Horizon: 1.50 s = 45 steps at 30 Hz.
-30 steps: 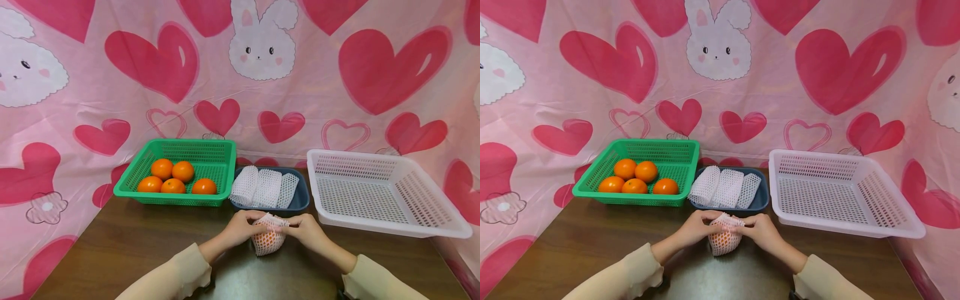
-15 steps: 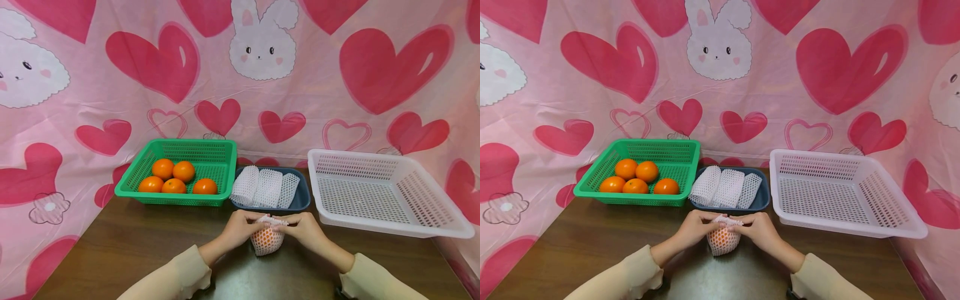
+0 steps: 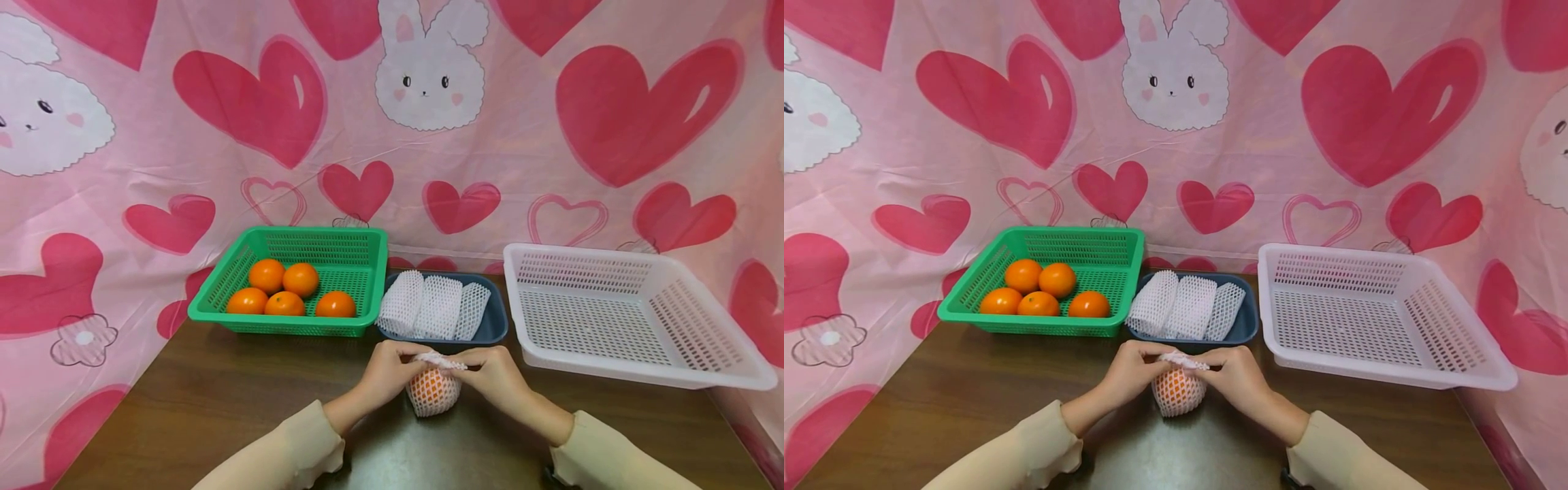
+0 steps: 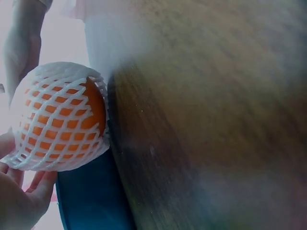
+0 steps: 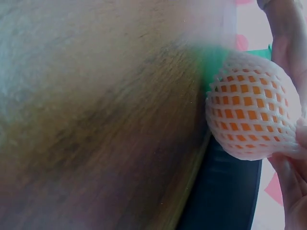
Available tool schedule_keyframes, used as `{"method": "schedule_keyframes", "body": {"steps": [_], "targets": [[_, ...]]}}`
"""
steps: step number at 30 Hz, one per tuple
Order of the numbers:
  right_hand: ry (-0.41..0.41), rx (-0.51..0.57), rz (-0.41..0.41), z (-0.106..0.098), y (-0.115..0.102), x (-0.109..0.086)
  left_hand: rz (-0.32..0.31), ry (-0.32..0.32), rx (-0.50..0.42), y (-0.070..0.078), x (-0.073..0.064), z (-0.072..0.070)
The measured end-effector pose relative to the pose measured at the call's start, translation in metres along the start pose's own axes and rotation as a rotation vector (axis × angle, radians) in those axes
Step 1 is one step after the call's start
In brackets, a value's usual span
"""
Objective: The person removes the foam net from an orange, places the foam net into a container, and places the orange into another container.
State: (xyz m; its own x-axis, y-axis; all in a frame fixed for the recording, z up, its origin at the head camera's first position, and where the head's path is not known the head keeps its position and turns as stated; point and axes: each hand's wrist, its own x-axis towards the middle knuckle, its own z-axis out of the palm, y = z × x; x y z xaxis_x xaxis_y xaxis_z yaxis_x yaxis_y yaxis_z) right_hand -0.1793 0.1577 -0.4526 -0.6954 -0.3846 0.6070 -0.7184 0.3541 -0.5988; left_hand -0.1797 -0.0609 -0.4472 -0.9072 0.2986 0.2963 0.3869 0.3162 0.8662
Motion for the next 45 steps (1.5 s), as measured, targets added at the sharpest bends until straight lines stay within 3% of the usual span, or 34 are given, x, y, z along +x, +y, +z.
{"method": "schedule_keyframes", "body": {"steps": [5,12,16,20,25,32,39,42,45], "targets": [[-0.004,-0.019,-0.036,0.001,0.001,0.002,-0.004,-0.010,0.003,-0.002,0.000,-0.001],[-0.204,0.086,0.224,-0.006,0.006,0.000,-0.059,-0.096,-0.025,-0.005,-0.002,-0.005],[-0.274,0.045,0.240,-0.006,0.012,-0.005,-0.095,-0.164,-0.028,-0.004,-0.003,-0.006],[-0.235,0.033,0.207,-0.003,0.014,-0.005,-0.084,-0.194,-0.031,-0.005,-0.003,-0.006],[-0.182,0.069,0.196,0.000,0.011,-0.002,-0.027,-0.139,-0.019,-0.005,-0.002,-0.003],[-0.072,0.038,0.138,0.007,0.004,-0.002,0.051,-0.063,-0.010,-0.003,-0.002,0.001],[-0.056,0.130,0.200,0.012,-0.001,-0.004,0.131,-0.056,0.027,0.000,-0.001,0.002],[-0.069,0.141,0.225,0.012,-0.002,-0.004,0.106,-0.079,0.043,0.002,0.000,0.000],[-0.092,0.150,0.264,0.010,-0.001,-0.005,0.019,-0.111,0.073,0.003,0.000,-0.004]]}}
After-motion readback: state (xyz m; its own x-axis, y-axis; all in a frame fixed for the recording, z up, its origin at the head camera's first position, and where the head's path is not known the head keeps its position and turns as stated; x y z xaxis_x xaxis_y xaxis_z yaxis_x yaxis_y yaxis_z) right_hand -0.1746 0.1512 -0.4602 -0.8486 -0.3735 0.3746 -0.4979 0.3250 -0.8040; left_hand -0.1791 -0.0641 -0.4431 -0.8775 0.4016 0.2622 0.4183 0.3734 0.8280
